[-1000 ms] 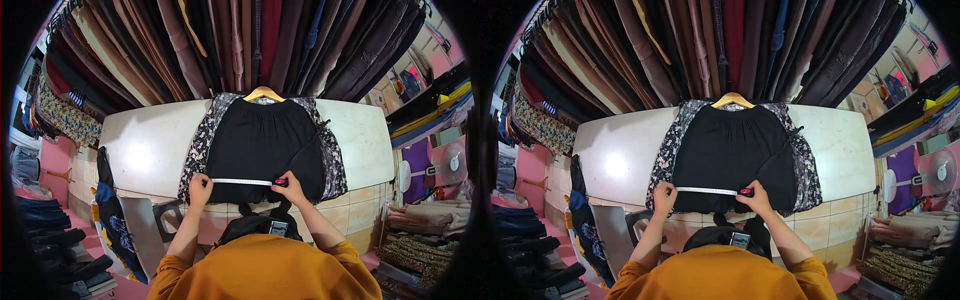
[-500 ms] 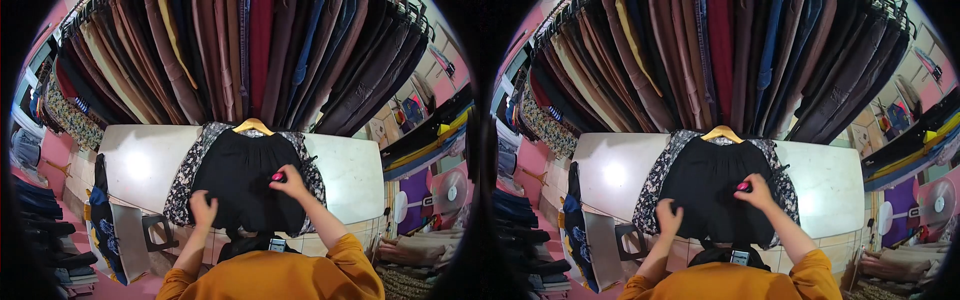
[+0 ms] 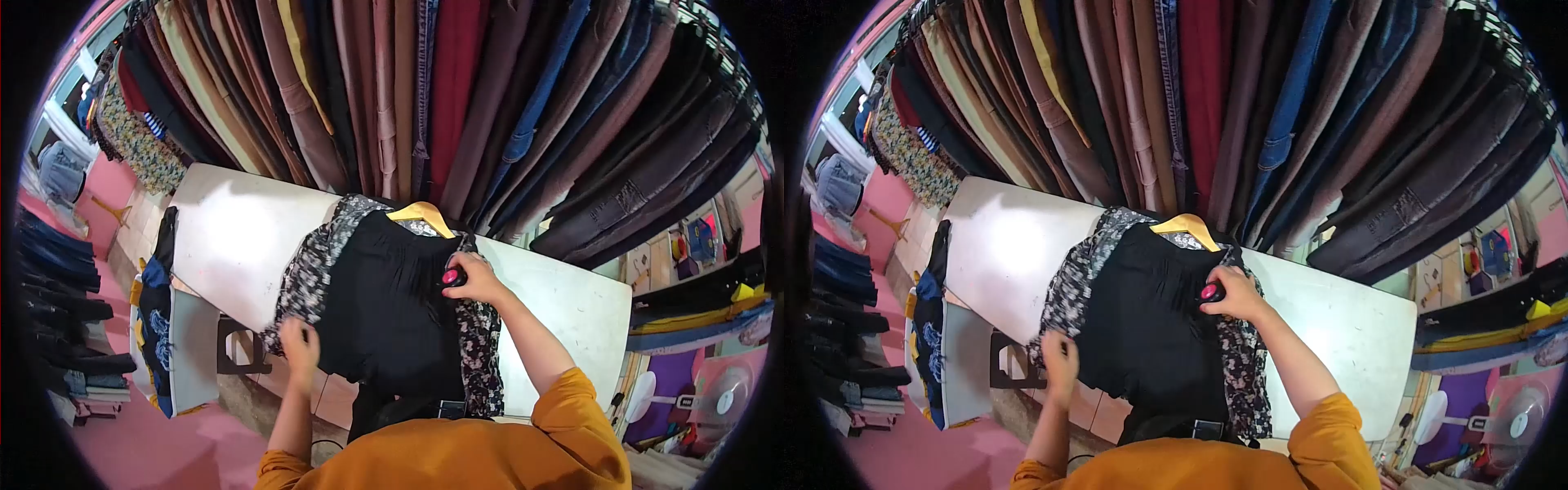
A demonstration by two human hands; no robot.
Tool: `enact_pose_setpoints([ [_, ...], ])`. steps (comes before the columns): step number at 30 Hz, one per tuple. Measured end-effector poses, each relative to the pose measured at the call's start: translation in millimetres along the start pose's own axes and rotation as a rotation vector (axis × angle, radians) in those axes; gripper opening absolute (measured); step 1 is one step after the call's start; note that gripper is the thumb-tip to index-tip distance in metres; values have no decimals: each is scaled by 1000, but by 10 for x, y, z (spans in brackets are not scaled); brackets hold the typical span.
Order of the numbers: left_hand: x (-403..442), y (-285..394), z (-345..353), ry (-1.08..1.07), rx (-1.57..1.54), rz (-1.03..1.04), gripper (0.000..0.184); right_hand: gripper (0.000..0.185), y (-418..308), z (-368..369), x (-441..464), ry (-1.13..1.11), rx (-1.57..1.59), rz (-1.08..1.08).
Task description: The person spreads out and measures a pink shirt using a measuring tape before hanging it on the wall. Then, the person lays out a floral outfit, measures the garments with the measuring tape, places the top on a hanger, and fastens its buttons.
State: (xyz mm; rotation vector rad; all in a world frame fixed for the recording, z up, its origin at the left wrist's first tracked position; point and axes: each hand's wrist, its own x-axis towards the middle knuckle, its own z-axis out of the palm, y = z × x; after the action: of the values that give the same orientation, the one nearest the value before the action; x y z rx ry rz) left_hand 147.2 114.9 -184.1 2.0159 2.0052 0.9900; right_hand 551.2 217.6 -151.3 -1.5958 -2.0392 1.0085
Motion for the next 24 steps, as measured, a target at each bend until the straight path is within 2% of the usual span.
enact_pose_setpoints([
  [1, -191, 53, 99, -11, 15, 15, 10, 55, 20, 24, 131, -7, 8, -11],
  [2, -345, 174, 115, -120, 58, -10, 13, 55, 80, 78, 277, -7, -60, -89],
  [3, -571, 233, 204, -220, 120, -112, 30, 55, 136, 120, 417, -5, -127, -165],
  [4, -762, 284, 297, -392, 238, -321, 68, 55, 180, 122, 556, -43, -176, -197],
  [5, -823, 415, 293, -387, 248, -327, 68, 55, 209, 124, 667, -98, -224, -169],
  [7, -872, 721, 188, -462, 243, -489, 101, 55, 328, 196, 833, -193, -171, -30],
  [8, -850, 789, 170, -516, 277, -545, 113, 55, 348, 227, 835, -198, -165, -34],
  [9, -894, 732, 205, -518, 286, -550, 113, 57, 366, 275, 809, -126, -170, 11],
  [11, -1008, 553, 354, -406, 368, -405, 105, 60, 398, 347, 695, -57, -171, 62],
  [15, -953, 387, 450, -399, 463, -310, 95, 75, 446, 470, 169, 256, -213, 90],
  [18, -869, 254, 517, -361, 485, -228, 85, 71, 506, 574, -360, 380, -263, 195],
  [21, -651, 184, 652, -359, 453, -162, 89, 61, 569, 593, -862, 462, -265, 331],
  [24, -124, 402, 826, -451, 356, -60, 90, 56, 574, 562, -1258, 590, -310, 454],
])
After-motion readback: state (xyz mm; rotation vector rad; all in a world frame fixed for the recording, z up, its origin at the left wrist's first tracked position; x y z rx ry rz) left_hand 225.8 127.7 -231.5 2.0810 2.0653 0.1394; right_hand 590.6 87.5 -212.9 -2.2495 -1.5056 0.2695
